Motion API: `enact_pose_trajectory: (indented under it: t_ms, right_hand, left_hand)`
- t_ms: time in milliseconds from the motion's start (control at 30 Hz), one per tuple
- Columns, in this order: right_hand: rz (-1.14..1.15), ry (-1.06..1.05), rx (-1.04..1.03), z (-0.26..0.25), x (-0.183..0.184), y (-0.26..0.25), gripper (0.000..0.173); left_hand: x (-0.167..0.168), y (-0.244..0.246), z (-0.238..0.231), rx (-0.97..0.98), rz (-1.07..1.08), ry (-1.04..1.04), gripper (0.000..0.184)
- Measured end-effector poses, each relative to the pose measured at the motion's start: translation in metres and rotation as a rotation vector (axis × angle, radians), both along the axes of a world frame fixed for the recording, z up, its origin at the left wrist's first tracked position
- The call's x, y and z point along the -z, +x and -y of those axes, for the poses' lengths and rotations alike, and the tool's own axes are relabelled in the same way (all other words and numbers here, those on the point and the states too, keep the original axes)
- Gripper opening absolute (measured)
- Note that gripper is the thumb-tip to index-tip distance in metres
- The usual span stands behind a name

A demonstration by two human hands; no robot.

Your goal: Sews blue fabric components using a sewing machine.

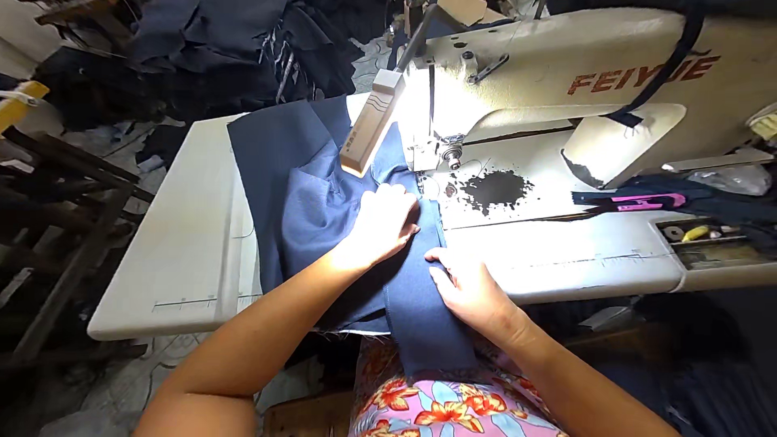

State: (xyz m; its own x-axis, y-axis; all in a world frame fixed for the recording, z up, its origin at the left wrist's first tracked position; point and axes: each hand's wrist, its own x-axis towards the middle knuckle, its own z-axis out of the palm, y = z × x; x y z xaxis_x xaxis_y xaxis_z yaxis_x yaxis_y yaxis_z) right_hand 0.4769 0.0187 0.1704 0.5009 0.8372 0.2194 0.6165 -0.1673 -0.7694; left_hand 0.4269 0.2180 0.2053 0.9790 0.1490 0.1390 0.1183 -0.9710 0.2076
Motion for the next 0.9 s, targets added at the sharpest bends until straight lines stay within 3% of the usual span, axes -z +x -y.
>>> enact_pose_trajectory:
  t_ms: [100,200,400,500,567,667,733,900]
  right_hand:
    - [0.008,0.000,0.006,0.000,0.001,0.000,0.027]
    - [0.006,-0.015,0.006,0.001,0.000,0.000,0.029]
    - [0.046,-0.004,0.008,0.002,0.001,0.000,0.031]
    - [0.048,0.003,0.006,0.002,0.001,-0.001,0.032]
    - [0.044,0.002,0.010,0.002,0.002,-0.001,0.032]
    - [0.022,-0.003,-0.001,0.004,0.003,-0.002,0.033]
    - [-0.009,-0.015,-0.016,0.006,0.003,-0.002,0.034]
    - [-0.015,-0.009,-0.035,0.008,0.005,-0.001,0.035]
  left_hand:
    - [0.001,-0.001,0.000,-0.026,-0.026,0.032,0.040]
    - [-0.001,0.000,-0.001,-0.057,-0.066,-0.018,0.031]
    - [0.012,-0.008,0.008,0.012,0.207,0.055,0.010]
    - [0.013,-0.007,0.010,0.069,0.315,0.142,0.020]
    - [0.011,-0.003,0.010,0.056,0.282,0.157,0.022]
    - [0.003,0.005,0.009,-0.053,0.059,0.046,0.032]
    - [0.001,0.009,0.005,-0.074,-0.025,-0.039,0.026]
    - [0.010,0.006,0.001,-0.007,0.121,-0.051,0.015]
